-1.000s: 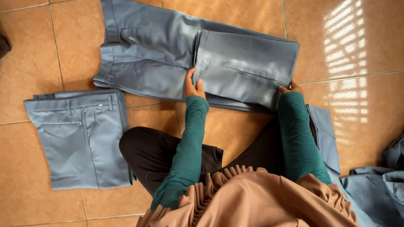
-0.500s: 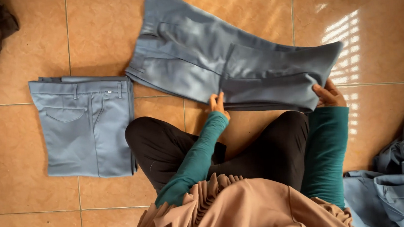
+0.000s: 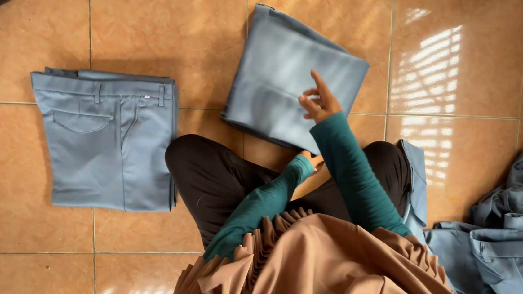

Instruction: The person sits on a tiled floor and folds several pairs of light blue trousers by hand. They smooth out each pair, fold the legs together, and then fold the garment into a compact rectangle before placing it aside.

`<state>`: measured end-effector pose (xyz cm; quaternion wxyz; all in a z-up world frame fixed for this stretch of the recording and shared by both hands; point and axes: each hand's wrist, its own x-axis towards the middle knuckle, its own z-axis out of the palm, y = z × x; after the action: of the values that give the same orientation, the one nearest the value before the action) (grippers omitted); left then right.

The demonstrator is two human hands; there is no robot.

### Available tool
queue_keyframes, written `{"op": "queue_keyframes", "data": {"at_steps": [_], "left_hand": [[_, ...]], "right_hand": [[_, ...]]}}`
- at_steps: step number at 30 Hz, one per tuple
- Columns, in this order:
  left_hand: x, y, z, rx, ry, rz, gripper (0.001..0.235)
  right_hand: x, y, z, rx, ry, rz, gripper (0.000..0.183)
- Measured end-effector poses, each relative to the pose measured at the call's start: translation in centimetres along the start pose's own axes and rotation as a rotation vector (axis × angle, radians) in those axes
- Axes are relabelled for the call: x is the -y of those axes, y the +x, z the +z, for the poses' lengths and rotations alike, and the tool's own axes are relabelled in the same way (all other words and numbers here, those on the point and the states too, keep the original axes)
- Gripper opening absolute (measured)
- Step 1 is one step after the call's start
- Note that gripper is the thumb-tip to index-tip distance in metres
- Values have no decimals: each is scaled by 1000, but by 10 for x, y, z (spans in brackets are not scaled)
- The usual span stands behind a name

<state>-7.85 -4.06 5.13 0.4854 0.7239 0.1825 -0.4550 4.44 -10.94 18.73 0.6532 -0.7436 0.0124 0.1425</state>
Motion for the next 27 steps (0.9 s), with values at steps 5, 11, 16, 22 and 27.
{"op": "queue_keyframes", "data": {"at_steps": [5,11,16,22,27], "left_hand": [[33,30,-44,-67,-133,-134,99],[98,113,-148,-730,-1018,26,82],[5,-56,-196,-1116,-693,105,88],[101,106,-191,-973,-408,-144,114],[105,119,-195,-705,-541,-195,91]], "right_hand": [[-143,-41,-5,-26,-793,-73,73],[-122,-79,7,284,-1119,342,86],[-89,-84,19,343,-1351,469,91],[-105,-87,6,356,-1417,530,101],[-105,-92,-2,310,-1365,578,99]]}}
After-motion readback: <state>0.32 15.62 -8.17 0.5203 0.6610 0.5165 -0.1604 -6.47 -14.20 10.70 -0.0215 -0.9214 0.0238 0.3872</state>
